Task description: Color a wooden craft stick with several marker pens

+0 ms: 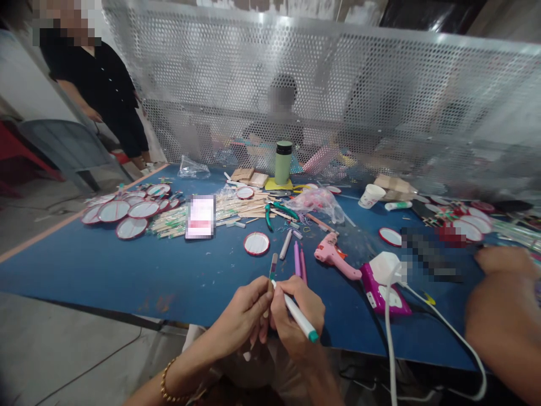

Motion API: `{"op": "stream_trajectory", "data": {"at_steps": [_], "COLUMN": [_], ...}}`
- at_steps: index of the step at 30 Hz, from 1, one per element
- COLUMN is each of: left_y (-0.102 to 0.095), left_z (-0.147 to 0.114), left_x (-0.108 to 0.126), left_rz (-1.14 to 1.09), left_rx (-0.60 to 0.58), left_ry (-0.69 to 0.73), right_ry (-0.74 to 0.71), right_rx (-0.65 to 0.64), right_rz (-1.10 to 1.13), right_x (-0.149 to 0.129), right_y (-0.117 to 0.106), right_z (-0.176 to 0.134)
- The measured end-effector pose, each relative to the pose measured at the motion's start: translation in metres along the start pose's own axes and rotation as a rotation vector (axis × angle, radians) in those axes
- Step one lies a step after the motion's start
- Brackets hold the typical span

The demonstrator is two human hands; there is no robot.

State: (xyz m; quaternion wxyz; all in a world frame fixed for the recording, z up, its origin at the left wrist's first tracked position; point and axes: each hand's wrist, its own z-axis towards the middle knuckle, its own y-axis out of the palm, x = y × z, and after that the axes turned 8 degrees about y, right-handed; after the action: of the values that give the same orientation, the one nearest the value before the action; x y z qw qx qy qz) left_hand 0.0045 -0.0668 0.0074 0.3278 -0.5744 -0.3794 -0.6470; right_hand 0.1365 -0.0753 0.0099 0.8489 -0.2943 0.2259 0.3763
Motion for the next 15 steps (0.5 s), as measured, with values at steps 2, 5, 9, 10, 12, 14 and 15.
{"op": "stream_trajectory", "data": {"at_steps": [2, 5, 9, 10, 12, 14, 15], "left_y": [-0.0004, -0.0011, -0.0009, -0.0007, -0.0004, -0.0001, 0.0], "left_z": [-0.0001, -0.0001, 0.0002, 0.0003, 0.0002, 0.0, -0.0002], "left_x": [-0.0013, -0.0035, -0.003, -0.0022, -0.0003, 0.0012, 0.0017], "left_rz": [-0.005, -0.013, -0.015, -0.017, -0.019, -0.024, -0.025], "left_rx": [-0.008, -0.01, 0.004, 0.004, 0.002, -0.001, -0.003], "left_ry": [-0.002, -0.012, -0.025, -0.032, -0.039, -0.037, -0.034], "right_ry": [-0.001, 0.009, 0.018, 0.015, 0.006, -0.007, -0.013], "right_rx": [0.002, 0.013, 0.022, 0.023, 0.023, 0.023, 0.023], "right_rz": [-0.004, 0.011, 0.045, 0.047, 0.051, 0.06, 0.066], "right_x": [0.0001, 0.0002, -0.0009, -0.0015, -0.0031, -0.0047, -0.0053], "right_y": [-0.0001, -0.0008, -0.0013, -0.0012, -0.0008, -0.0005, -0.0004], "right_z": [-0.0003, -0.0015, -0.0031, -0.0032, -0.0027, -0.0016, -0.0011]}}
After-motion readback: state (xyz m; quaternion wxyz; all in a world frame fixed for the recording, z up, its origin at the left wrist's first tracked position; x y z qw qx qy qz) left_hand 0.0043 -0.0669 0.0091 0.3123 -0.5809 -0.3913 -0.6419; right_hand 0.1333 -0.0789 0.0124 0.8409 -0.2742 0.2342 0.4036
